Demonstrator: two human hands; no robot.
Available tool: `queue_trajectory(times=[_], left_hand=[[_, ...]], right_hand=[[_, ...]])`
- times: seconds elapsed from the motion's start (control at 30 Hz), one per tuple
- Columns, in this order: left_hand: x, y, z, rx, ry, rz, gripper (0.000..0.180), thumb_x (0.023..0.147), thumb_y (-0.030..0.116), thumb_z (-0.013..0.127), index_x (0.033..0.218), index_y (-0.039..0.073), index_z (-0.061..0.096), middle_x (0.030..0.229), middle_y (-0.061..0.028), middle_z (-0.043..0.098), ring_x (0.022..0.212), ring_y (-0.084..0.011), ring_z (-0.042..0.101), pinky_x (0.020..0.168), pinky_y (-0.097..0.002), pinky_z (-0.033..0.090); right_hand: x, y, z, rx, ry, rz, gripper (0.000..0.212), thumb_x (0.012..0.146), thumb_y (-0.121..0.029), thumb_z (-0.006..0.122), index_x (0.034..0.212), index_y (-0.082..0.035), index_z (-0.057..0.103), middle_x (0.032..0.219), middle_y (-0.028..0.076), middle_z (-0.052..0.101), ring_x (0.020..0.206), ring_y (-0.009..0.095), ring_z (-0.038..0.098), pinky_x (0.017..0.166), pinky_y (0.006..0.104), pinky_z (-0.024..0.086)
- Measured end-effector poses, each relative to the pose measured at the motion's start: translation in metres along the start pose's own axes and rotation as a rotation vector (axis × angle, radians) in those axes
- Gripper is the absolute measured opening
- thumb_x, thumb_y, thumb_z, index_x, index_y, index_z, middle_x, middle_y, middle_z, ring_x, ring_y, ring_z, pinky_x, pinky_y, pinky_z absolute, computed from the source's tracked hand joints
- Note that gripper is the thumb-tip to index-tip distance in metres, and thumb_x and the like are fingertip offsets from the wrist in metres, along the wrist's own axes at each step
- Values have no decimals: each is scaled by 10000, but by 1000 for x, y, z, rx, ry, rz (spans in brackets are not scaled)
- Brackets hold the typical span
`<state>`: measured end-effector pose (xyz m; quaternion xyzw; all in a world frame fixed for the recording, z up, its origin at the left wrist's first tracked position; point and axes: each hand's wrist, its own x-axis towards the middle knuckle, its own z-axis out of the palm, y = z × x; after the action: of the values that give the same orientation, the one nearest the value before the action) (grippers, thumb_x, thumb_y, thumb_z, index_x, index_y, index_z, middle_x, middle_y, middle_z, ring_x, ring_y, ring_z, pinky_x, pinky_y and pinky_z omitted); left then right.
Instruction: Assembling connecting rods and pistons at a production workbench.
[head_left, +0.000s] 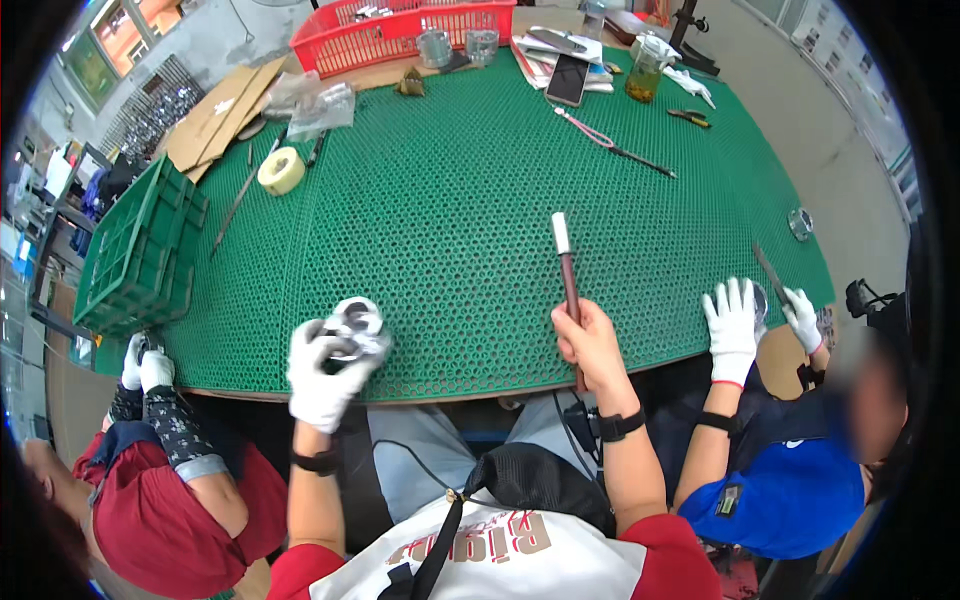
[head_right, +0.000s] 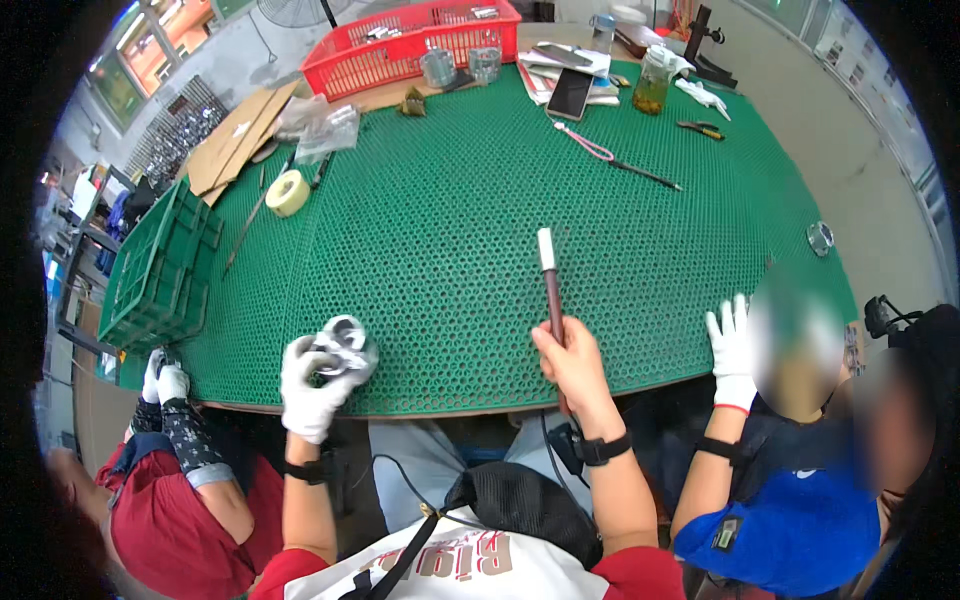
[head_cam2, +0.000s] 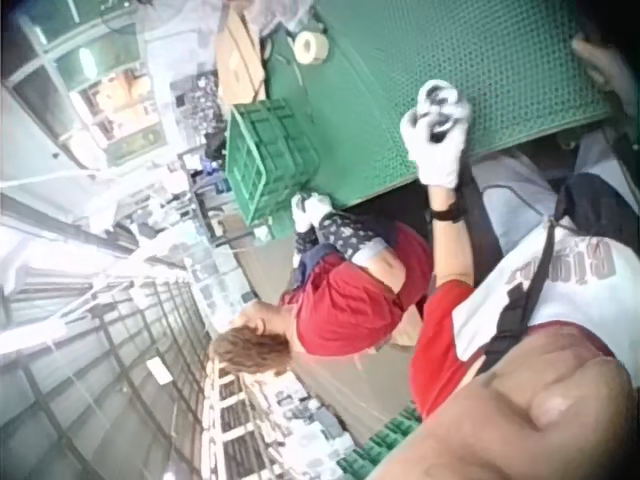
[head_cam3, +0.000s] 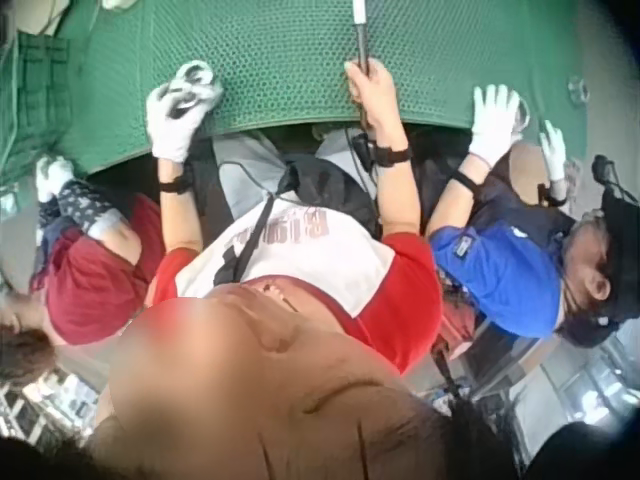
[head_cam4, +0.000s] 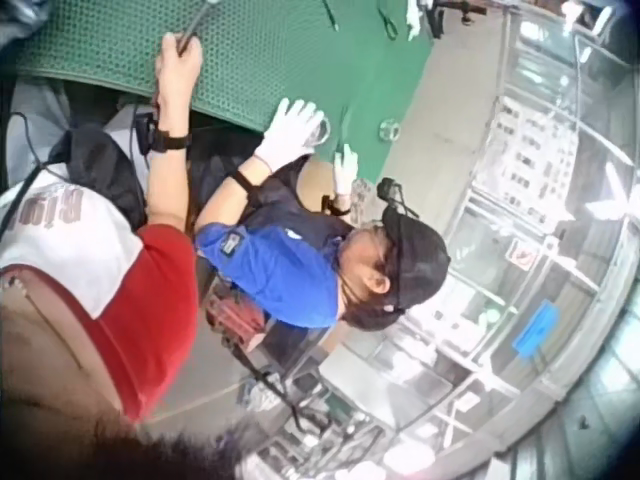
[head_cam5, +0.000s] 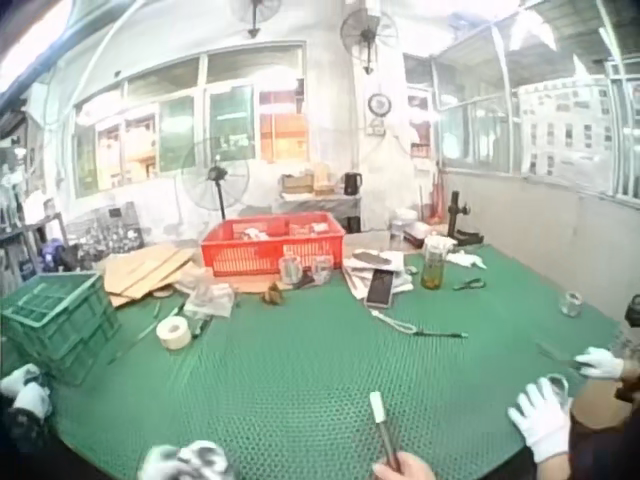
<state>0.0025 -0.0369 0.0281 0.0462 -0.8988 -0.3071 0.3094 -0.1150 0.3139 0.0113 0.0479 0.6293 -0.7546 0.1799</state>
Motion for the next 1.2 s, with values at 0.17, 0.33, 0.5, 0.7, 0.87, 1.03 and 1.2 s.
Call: queue_trajectory(times=[0.17,0.33,0.5,0.7,0.87,1.03,1.2], left_hand=[[47,-80,-77,386,138,-272,360,699,263,898,915,41,713,1218,-165,621,1049,-329,639,915,-406,518],[51,-127,-104,697,-45,-562,727,782,371,777,1424,124,542,1543,-184,440,1355,-417,471,1112,-473,429],[39,-62,-57,632,-13,-101,691,731,230,791,1371,96,569,1471,-212,494,1330,-457,457,1129,-522,396],[22,9,13,285,-285,89,506,766,166,753,1251,76,641,1388,-198,553,1327,-420,489,1143,-520,385],[2,19,40,437,-183,97,452,800,83,603,1251,55,609,1368,-224,557,1324,-451,483,1159,-573,344],[-4,10,45,450,-165,134,456,797,72,606,1252,39,613,1385,-237,559,1327,-453,491,1157,-579,352],[-2,14,43,413,-162,136,451,782,68,623,1232,39,621,1370,-232,570,1313,-448,505,1156,-582,355]], right_hand=[[-6,-2,5,-48,-65,-11,195,984,-138,682,1080,-7,573,742,-35,533,526,45,461,452,221,340],[-9,-1,13,-123,-5,-81,187,978,-132,684,1071,-3,585,722,-29,560,548,46,491,474,231,377],[-10,8,18,-198,41,-106,196,960,-124,702,1058,1,588,745,-12,575,551,57,507,483,241,408],[-12,6,16,-204,53,-71,263,957,-146,716,1120,17,589,778,13,613,551,74,546,500,251,445],[-4,7,30,-304,72,-154,236,972,-150,701,1110,2,584,765,0,594,551,63,542,471,247,426],[-8,-2,27,-316,63,-144,239,980,-191,694,1093,-5,595,727,-9,599,560,69,581,478,248,450],[-14,-2,25,-312,35,-127,269,971,-204,699,1099,6,589,757,9,614,571,86,596,507,275,478]])
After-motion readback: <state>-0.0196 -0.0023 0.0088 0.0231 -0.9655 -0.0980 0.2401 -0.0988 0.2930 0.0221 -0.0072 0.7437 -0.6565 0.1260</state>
